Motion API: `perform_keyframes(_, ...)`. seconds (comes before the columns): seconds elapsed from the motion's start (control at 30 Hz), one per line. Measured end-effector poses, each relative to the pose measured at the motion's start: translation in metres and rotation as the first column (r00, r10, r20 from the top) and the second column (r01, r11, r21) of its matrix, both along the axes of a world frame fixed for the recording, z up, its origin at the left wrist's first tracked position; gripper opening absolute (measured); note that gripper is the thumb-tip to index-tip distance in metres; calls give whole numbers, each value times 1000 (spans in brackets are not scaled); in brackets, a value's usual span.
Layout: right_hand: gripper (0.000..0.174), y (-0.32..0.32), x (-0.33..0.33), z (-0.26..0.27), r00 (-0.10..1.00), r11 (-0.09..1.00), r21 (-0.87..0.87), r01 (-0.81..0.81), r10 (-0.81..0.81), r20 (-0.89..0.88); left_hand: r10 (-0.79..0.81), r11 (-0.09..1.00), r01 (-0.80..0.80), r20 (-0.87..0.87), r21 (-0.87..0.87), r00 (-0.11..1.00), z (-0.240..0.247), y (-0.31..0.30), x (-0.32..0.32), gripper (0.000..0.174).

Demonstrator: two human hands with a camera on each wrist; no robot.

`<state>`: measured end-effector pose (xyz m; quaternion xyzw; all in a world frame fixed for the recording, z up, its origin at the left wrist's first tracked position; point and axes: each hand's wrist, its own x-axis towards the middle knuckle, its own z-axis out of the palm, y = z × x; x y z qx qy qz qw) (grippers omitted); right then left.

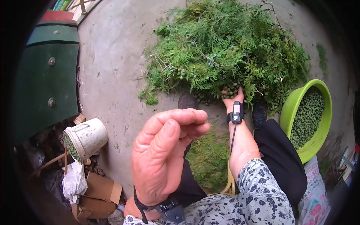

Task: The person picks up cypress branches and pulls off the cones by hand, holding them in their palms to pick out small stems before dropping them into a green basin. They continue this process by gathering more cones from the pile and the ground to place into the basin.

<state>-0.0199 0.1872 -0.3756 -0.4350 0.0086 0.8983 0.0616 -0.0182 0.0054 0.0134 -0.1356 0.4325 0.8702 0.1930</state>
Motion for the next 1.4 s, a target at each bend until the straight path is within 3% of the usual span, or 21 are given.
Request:
perform_keyframes(0.13,25,-5,14,18,996,998,-9,-55,54,-68,12,1000,-12,9,5,1000,-1,2,-2,25)
perform_keyframes(0.17,23,-6,15,20,999,998,-18,-53,53,-3,13,1000,-13,15,-2,1000,0,3,-3,24)
perform_keyframes(0.4,20,5,-4,94,989,994,11,-108,109,-99,118,991,-123,89,56,989,-7,11,-10,23)
perform_keyframes(0.57,18,15,-11,128,995,998,-13,-59,60,74,125,986,-133,80,105,989,-11,21,-13,18)
perform_keyframes(0.7,26,15,-4,167,996,997,14,-78,77,46,142,980,-149,65,129,988,-14,23,-15,18)
perform_keyframes(0.87,18,15,-11,244,971,983,89,-161,174,-165,148,965,-155,48,213,988,-25,29,-18,18)
perform_keyframes(0.97,17,2,-16,318,921,946,268,-183,260,-289,184,945,-187,36,270,982,-27,37,-20,20)
perform_keyframes(1.07,18,-16,-10,377,855,836,506,-215,411,-315,150,928,-151,28,341,988,-24,47,-22,26)
perform_keyframes(1.17,12,-36,-3,401,845,777,603,-177,435,-312,5,874,-23,37,485,999,-26,53,-20,30)
perform_keyframes(1.27,11,-40,0,395,871,814,567,-124,363,-330,43,874,-117,165,471,985,-17,65,-10,31)
perform_keyframes(1.4,10,-42,11,394,892,790,611,-49,310,-328,182,859,-239,166,452,969,-11,74,-4,28)
